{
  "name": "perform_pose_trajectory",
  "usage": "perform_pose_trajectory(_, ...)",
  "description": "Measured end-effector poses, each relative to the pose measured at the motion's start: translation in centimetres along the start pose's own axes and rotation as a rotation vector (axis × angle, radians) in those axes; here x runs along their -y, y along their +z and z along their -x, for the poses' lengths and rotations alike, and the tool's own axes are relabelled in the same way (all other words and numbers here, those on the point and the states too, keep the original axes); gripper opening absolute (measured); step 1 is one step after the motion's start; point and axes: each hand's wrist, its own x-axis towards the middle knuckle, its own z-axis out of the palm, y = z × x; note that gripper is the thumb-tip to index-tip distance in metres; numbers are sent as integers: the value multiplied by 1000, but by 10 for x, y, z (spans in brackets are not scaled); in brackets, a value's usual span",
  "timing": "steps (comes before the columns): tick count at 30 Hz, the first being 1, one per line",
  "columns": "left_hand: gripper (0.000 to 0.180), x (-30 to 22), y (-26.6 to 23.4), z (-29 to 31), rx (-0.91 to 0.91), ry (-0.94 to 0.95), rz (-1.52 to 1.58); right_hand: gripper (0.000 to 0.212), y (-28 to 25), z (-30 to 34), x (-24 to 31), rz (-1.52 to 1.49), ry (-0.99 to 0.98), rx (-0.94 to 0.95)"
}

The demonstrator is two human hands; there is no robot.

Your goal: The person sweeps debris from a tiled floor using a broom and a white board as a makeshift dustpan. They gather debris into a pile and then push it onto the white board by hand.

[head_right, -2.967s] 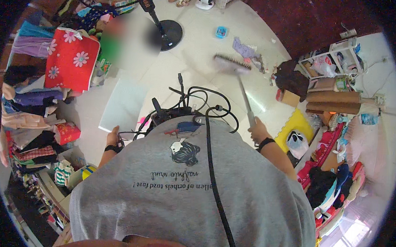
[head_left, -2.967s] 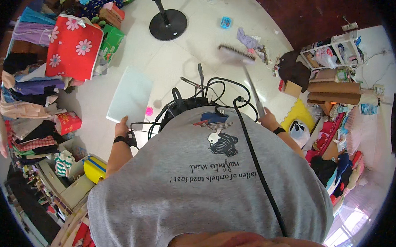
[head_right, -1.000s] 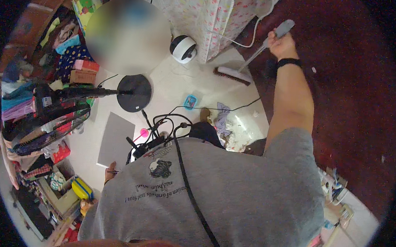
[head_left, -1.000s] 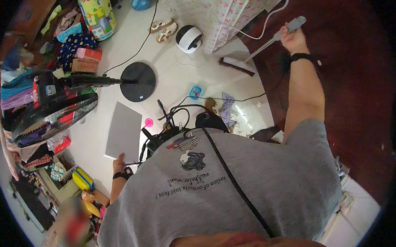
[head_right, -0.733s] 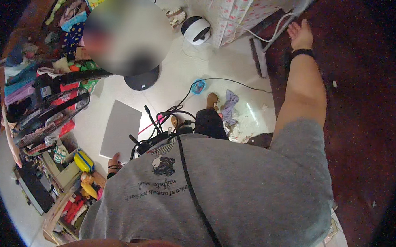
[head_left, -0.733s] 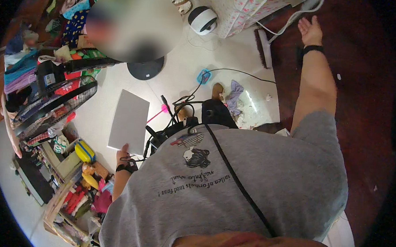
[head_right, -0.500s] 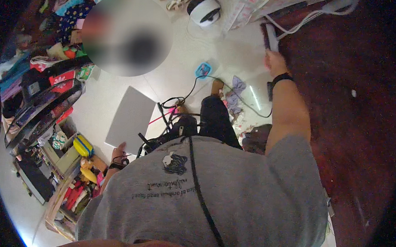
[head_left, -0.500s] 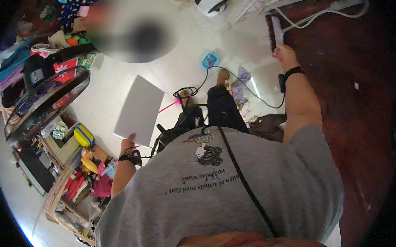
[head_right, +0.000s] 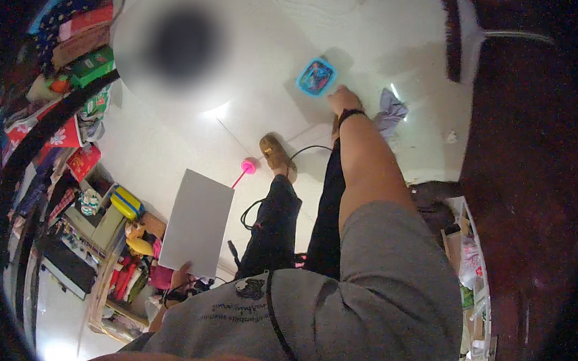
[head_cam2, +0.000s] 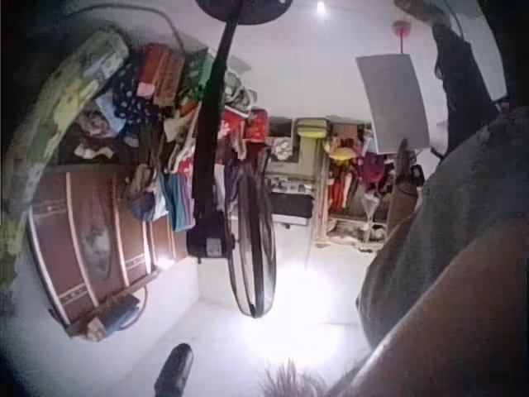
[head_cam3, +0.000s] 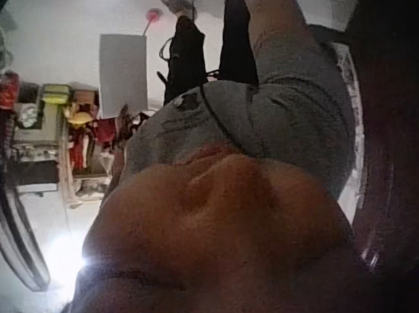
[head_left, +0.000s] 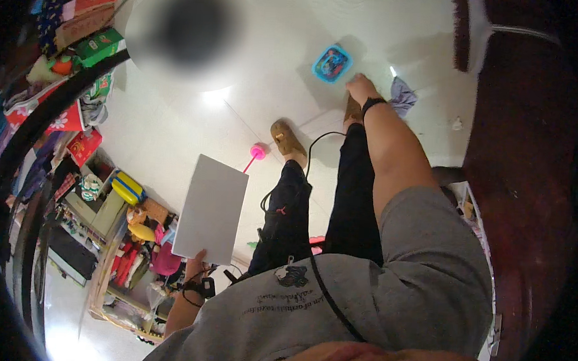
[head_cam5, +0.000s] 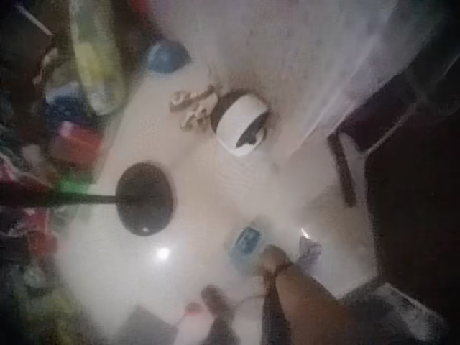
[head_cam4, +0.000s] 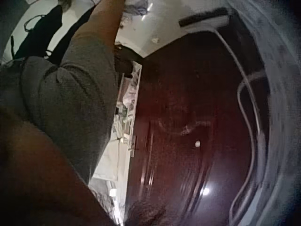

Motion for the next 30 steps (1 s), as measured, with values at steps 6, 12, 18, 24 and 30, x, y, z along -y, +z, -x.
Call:
perform_pose_trajectory(6, 24, -2, 19, -15, -107, -106, -23, 63, -1, -101, 24, -151, 239, -15)
perform_pose_trajectory(12, 23, 17, 13, -20, -8, 191, -421, 48, -13, -91, 45, -232, 197, 0)
perform_pose_trajectory(18, 20, -28, 0, -23, 97, 206, -187, 43, -36, 8, 27, -456, 277, -35)
perform_pose_trajectory(24, 21, -39, -4, -29, 144, 271, -301, 42, -140, 221, 26, -1101, 327, 51)
perform_pose_trajectory(30, 34, -141, 0, -124, 111, 1669, -1322, 36, -169, 481, -16, -1430, 537, -518)
